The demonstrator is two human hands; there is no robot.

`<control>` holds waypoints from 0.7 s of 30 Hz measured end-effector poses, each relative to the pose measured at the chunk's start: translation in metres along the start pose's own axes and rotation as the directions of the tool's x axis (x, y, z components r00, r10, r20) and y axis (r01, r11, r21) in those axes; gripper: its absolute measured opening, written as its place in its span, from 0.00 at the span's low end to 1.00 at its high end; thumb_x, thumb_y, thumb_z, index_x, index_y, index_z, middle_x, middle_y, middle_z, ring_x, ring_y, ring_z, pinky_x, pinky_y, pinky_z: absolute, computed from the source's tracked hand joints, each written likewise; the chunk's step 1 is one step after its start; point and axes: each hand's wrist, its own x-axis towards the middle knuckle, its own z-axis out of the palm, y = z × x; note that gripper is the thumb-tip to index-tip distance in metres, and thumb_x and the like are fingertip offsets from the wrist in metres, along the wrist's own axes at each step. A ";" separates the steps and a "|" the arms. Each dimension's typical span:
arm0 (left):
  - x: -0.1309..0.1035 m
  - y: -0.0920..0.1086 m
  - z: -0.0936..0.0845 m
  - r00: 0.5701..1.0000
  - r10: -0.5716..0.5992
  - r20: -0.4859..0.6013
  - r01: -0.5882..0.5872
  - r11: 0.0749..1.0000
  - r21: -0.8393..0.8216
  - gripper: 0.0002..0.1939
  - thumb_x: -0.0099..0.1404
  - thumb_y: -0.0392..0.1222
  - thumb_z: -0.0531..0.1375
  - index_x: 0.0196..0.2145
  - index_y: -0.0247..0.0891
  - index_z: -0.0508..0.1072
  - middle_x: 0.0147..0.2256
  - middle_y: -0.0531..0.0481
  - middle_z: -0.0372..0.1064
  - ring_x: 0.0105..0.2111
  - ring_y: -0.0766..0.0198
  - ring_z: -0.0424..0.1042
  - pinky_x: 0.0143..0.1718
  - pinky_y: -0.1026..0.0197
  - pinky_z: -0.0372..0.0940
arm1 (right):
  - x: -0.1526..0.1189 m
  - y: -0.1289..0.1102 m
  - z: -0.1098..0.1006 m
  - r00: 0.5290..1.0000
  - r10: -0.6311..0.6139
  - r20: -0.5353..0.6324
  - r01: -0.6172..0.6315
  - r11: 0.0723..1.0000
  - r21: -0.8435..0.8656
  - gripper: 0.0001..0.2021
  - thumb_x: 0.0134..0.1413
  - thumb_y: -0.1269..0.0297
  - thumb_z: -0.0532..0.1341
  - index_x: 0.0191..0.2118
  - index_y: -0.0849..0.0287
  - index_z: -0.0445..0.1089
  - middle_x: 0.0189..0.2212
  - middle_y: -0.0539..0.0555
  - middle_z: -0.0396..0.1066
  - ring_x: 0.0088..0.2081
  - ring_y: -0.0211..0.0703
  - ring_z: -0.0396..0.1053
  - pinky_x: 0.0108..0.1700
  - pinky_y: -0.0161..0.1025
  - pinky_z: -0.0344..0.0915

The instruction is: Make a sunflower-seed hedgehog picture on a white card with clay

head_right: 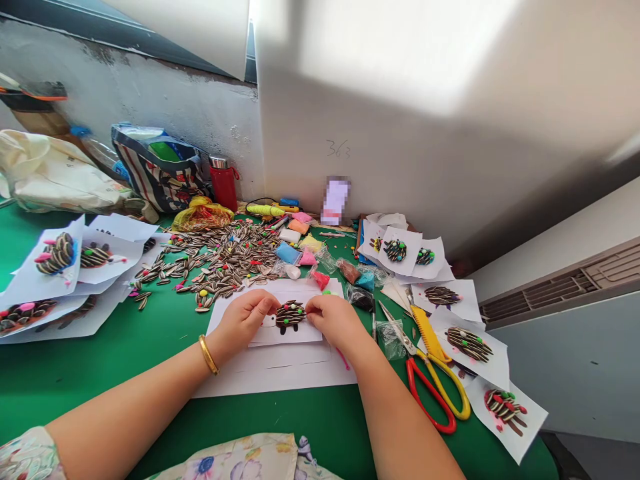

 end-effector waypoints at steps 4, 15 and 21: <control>-0.001 -0.001 0.000 1.000 -0.003 0.003 0.003 1.000 0.003 0.21 0.73 0.52 0.48 0.33 0.39 0.74 0.31 0.50 0.74 0.34 0.61 0.72 0.38 0.59 0.65 | 0.001 -0.001 0.002 1.000 0.004 0.006 -0.004 1.000 -0.001 0.08 0.53 0.71 0.61 0.34 0.53 0.77 0.33 0.49 0.76 0.36 0.41 0.71 0.38 0.36 0.63; 0.003 -0.002 -0.003 0.999 -0.010 -0.049 0.012 0.999 0.035 0.21 0.73 0.52 0.48 0.34 0.39 0.75 0.31 0.49 0.74 0.34 0.61 0.72 0.38 0.59 0.65 | -0.002 0.002 -0.004 1.000 0.019 0.008 -0.020 0.997 0.069 0.09 0.58 0.65 0.59 0.39 0.51 0.77 0.38 0.48 0.78 0.40 0.43 0.73 0.42 0.38 0.64; 0.010 -0.014 -0.012 0.978 -0.047 -0.201 0.045 0.999 -0.015 0.19 0.72 0.51 0.50 0.35 0.38 0.75 0.33 0.48 0.73 0.34 0.61 0.73 0.38 0.59 0.67 | 0.000 0.007 -0.014 0.986 0.154 -0.057 -0.153 0.988 0.030 0.12 0.61 0.65 0.55 0.43 0.52 0.76 0.40 0.50 0.79 0.42 0.43 0.73 0.43 0.37 0.63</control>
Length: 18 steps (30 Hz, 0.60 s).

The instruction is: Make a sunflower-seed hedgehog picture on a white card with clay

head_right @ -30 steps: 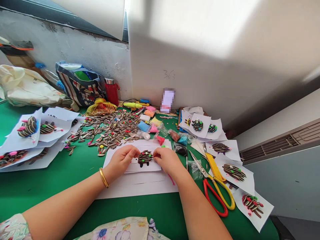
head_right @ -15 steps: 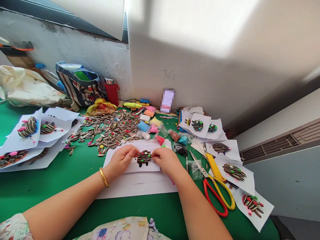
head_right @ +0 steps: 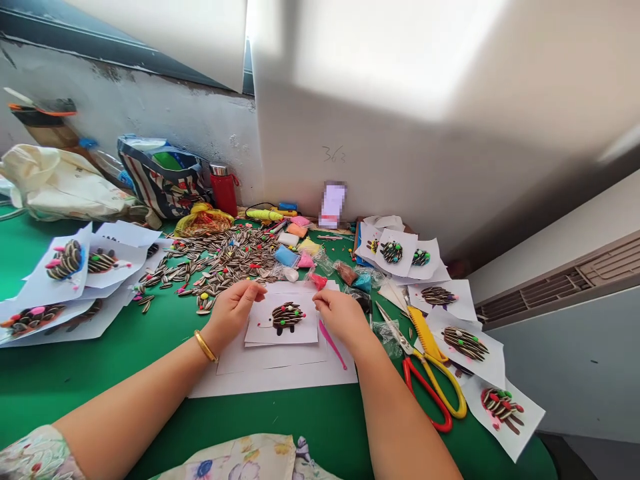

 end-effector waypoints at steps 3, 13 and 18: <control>0.010 -0.003 -0.008 0.999 0.006 -0.048 0.001 0.992 0.127 0.15 0.70 0.49 0.53 0.37 0.37 0.75 0.35 0.47 0.74 0.37 0.59 0.72 0.41 0.58 0.66 | 0.002 0.003 0.001 1.000 0.001 -0.024 -0.003 0.995 -0.104 0.11 0.61 0.64 0.56 0.43 0.52 0.76 0.42 0.51 0.78 0.43 0.44 0.73 0.41 0.37 0.61; 0.023 0.019 -0.013 0.948 -0.104 0.300 -0.160 0.659 0.735 0.09 0.64 0.41 0.62 0.41 0.43 0.79 0.43 0.46 0.74 0.47 0.50 0.69 0.48 0.51 0.61 | 0.007 0.011 0.018 0.995 -0.092 -0.044 0.082 0.977 -0.197 0.11 0.62 0.68 0.57 0.45 0.54 0.76 0.44 0.54 0.74 0.45 0.44 0.71 0.42 0.37 0.62; 0.030 0.024 -0.013 0.935 -0.152 0.319 -0.147 0.655 0.742 0.08 0.64 0.42 0.62 0.40 0.43 0.80 0.42 0.46 0.73 0.47 0.50 0.70 0.48 0.51 0.61 | 0.011 0.011 0.030 0.975 -0.194 -0.110 0.172 0.968 -0.185 0.09 0.60 0.70 0.59 0.42 0.55 0.76 0.41 0.53 0.73 0.44 0.43 0.70 0.43 0.37 0.62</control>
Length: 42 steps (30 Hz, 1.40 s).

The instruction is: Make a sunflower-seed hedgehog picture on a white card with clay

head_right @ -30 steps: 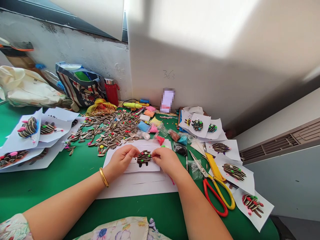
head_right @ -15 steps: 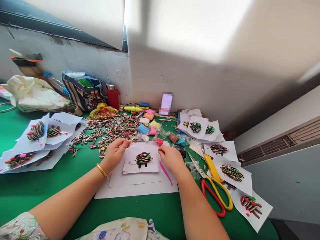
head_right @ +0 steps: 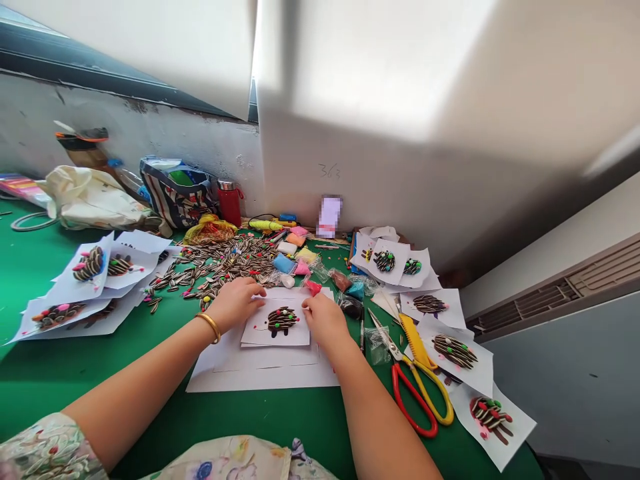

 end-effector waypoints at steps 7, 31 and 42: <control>0.011 0.007 0.000 0.998 0.053 0.025 -0.053 0.999 -0.001 0.07 0.62 0.42 0.63 0.38 0.44 0.80 0.42 0.47 0.74 0.47 0.52 0.70 0.49 0.53 0.61 | 0.015 -0.004 0.015 0.994 -0.103 -0.036 0.100 0.991 -0.084 0.10 0.60 0.68 0.61 0.42 0.49 0.78 0.37 0.53 0.71 0.40 0.43 0.68 0.41 0.37 0.61; 0.018 -0.011 -0.005 0.980 -0.002 0.199 0.024 0.994 -0.107 0.04 0.56 0.41 0.64 0.30 0.42 0.77 0.32 0.50 0.76 0.34 0.57 0.74 0.37 0.60 0.63 | -0.001 0.034 -0.028 0.906 0.144 -0.398 -0.172 0.984 -0.037 0.12 0.60 0.58 0.57 0.37 0.55 0.76 0.48 0.57 0.71 0.50 0.52 0.62 0.48 0.47 0.54; -0.006 -0.020 0.003 0.991 -0.013 0.130 0.037 0.983 -0.182 0.06 0.61 0.42 0.60 0.30 0.41 0.76 0.31 0.50 0.75 0.34 0.58 0.72 0.34 0.61 0.60 | -0.002 0.019 -0.009 0.976 0.056 -0.213 -0.066 0.997 -0.040 0.10 0.62 0.63 0.57 0.42 0.52 0.77 0.43 0.54 0.73 0.47 0.48 0.65 0.46 0.43 0.55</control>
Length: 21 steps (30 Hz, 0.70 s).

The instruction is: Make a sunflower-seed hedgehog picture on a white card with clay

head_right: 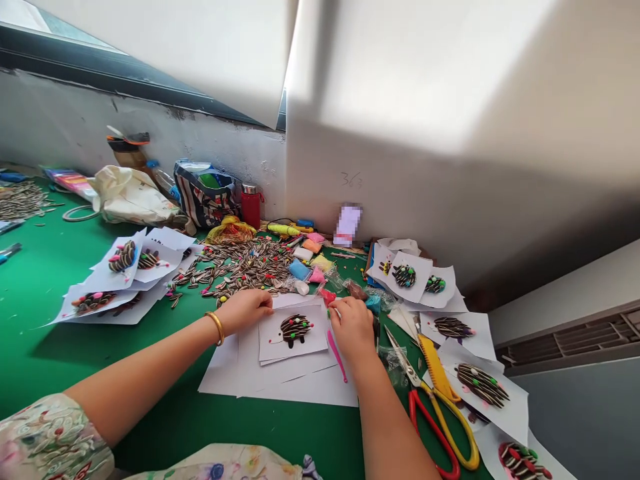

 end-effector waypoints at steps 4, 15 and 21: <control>-0.006 -0.002 0.003 0.999 0.016 -0.037 -0.017 1.000 -0.025 0.07 0.63 0.41 0.58 0.31 0.41 0.76 0.33 0.50 0.75 0.35 0.58 0.72 0.36 0.61 0.60 | -0.002 -0.009 0.008 0.997 -0.013 0.071 0.013 1.000 -0.006 0.10 0.62 0.64 0.59 0.46 0.53 0.75 0.44 0.54 0.73 0.47 0.49 0.65 0.48 0.43 0.55; -0.010 -0.001 0.008 0.996 0.043 -0.083 -0.049 0.997 -0.067 0.04 0.63 0.41 0.61 0.32 0.41 0.76 0.33 0.50 0.74 0.37 0.58 0.71 0.38 0.60 0.62 | 0.002 -0.020 0.012 0.995 -0.088 0.042 0.081 0.986 0.147 0.07 0.60 0.65 0.58 0.32 0.55 0.74 0.35 0.53 0.75 0.41 0.47 0.68 0.45 0.41 0.59; -0.012 0.001 0.008 0.976 0.137 -0.170 -0.149 0.987 -0.057 0.13 0.62 0.41 0.63 0.46 0.43 0.76 0.46 0.46 0.72 0.50 0.54 0.69 0.54 0.53 0.60 | -0.002 -0.022 0.009 0.997 -0.041 0.064 0.021 0.955 0.295 0.12 0.63 0.62 0.53 0.39 0.53 0.75 0.38 0.53 0.77 0.40 0.46 0.71 0.42 0.38 0.63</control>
